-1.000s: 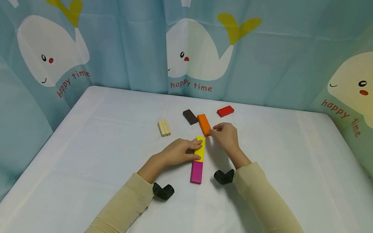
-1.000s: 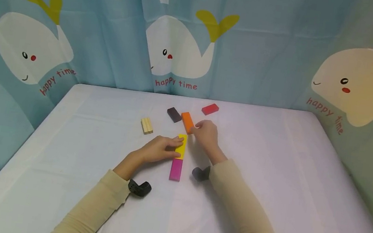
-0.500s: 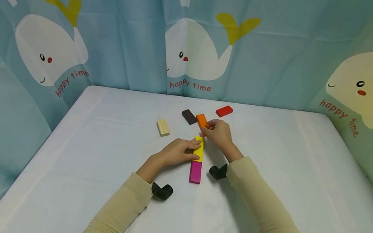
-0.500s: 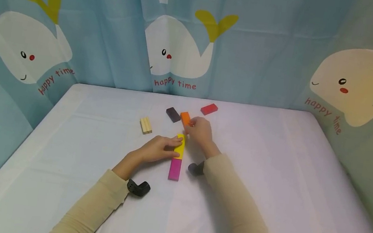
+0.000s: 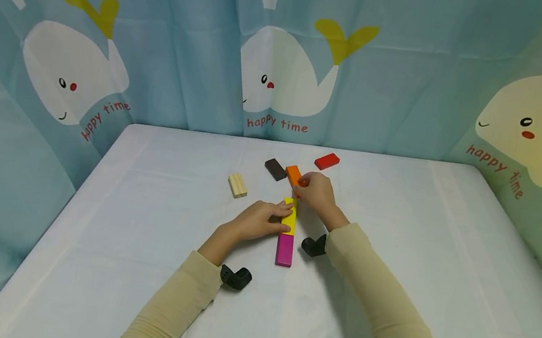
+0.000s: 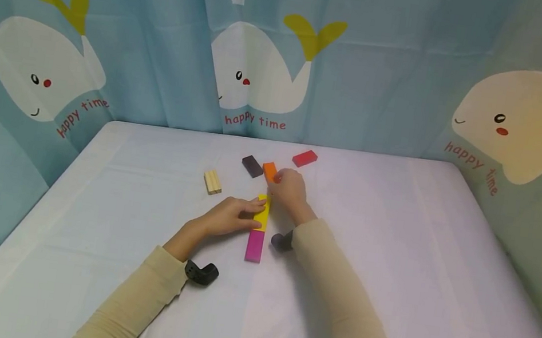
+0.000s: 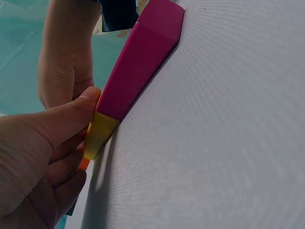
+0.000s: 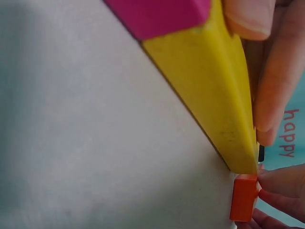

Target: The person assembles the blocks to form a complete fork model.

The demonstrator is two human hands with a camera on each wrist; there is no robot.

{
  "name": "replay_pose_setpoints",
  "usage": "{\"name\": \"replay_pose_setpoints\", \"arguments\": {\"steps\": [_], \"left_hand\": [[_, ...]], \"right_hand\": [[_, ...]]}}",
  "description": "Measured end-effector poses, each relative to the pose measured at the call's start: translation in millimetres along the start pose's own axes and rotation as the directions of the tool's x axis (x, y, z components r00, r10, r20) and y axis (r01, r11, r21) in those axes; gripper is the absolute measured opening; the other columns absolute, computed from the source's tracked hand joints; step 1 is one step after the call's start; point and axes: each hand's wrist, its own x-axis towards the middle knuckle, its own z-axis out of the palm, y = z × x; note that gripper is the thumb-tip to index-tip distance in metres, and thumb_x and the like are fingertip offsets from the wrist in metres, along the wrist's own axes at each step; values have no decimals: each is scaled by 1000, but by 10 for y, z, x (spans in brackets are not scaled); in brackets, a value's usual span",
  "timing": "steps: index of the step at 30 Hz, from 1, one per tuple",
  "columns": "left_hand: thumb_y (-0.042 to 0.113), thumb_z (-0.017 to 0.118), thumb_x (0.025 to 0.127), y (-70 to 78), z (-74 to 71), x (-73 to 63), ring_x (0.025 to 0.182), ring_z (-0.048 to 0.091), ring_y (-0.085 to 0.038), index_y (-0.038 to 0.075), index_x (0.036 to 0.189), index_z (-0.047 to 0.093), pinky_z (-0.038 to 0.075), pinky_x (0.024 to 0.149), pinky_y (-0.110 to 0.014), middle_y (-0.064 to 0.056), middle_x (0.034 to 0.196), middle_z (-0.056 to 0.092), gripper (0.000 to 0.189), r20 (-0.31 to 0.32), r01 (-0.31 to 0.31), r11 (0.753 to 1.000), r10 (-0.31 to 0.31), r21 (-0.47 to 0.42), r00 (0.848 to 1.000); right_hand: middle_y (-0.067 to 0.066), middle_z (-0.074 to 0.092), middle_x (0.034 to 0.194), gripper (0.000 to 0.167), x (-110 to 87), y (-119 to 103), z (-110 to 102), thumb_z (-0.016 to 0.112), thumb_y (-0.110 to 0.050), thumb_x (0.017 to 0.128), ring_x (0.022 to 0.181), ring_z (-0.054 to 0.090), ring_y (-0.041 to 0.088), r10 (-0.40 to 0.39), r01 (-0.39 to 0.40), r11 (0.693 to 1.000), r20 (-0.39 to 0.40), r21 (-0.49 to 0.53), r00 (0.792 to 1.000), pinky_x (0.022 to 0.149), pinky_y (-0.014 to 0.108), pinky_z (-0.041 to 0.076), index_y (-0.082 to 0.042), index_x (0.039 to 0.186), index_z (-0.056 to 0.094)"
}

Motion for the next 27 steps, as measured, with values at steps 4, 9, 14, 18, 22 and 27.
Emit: {"name": "replay_pose_setpoints", "arguments": {"steps": [4,9,14,18,22,27], "left_hand": [[32,62,87,5,1,-1,127,35,-6,11,133,49,27,103,-23,6,135,45,52,0,0,1000,0,1,1000],[32,63,87,14,8,-4,127,35,-6,11,133,49,28,103,-23,6,134,46,52,3,-4,1000,4,0,1000],[32,63,87,11,9,1,127,35,-5,12,133,49,28,103,-22,6,134,45,52,4,6,1000,-6,-7,1000],[32,63,87,11,0,-3,127,34,-6,11,133,49,28,103,-23,5,134,46,52,-1,10,1000,-10,-21,1000],[31,63,87,9,-5,-16,127,34,-7,11,133,48,29,103,-23,5,134,46,53,-1,6,1000,-6,-24,1000],[31,63,87,8,6,-18,127,35,-7,10,133,48,29,102,-23,3,134,46,52,-3,-2,1000,2,-22,1000]], "right_hand": [[17,63,99,31,10,-18,6,66,-16,85,81,55,27,0,0,999,5,-46,1000,74,32,52,4,108,64],[16,63,101,32,9,-33,11,67,-16,85,84,55,27,29,-27,997,16,-71,999,80,34,51,4,109,64],[16,64,98,29,17,-45,13,66,-16,85,84,54,27,11,-9,996,18,-91,1000,83,36,50,4,106,65],[15,64,97,28,26,-59,13,67,-16,84,84,55,27,6,-4,994,21,-105,1000,82,36,50,4,103,65],[15,63,99,28,18,-59,16,68,-16,83,84,54,27,23,-18,995,47,-102,999,81,35,50,3,104,65],[16,64,97,27,-20,-57,5,68,-16,83,83,54,27,14,-8,994,50,-108,999,80,35,50,4,101,66]]}}
